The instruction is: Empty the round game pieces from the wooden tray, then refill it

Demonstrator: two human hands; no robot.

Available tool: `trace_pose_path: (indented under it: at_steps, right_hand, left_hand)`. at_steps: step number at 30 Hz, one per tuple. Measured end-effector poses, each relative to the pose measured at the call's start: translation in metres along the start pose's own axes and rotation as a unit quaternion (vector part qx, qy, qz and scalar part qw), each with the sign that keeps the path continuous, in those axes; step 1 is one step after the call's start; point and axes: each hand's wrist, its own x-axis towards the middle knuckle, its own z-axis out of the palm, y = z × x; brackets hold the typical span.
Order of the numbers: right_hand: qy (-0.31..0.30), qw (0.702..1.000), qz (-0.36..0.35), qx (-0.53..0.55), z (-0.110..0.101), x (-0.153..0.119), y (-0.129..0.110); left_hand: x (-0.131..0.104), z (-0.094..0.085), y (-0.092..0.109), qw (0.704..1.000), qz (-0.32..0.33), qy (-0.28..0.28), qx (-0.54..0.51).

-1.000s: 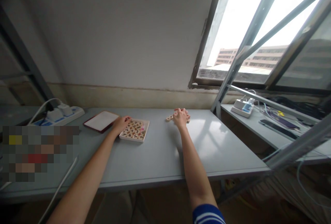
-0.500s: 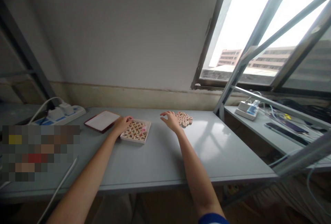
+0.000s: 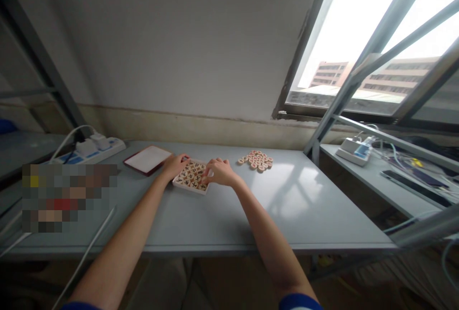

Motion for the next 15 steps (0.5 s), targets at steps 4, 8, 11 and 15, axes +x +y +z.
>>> trace_pose_path:
  at_steps: [4, 8, 11, 15]
  right_hand:
    - [0.053, 0.994, 0.096, 0.016, -0.012, -0.003, 0.022]
    - [0.002, 0.969, 0.248, -0.001, -0.031, -0.024, 0.063]
    - [0.019, 0.941, 0.323, -0.098, -0.038, -0.043, 0.090]
    - [0.101, 0.913, 0.368, -0.143, -0.034, -0.056, 0.109]
  left_hand:
    - [0.001, 0.001, 0.000, 1.000, 0.007, 0.003, 0.020]
    - [0.001, 0.002, 0.000, 1.000, 0.011, 0.003, 0.024]
    - [0.002, 0.003, 0.000, 1.000, 0.011, 0.003, 0.029]
    - [0.002, 0.003, -0.001, 0.999, 0.012, -0.003, 0.036]
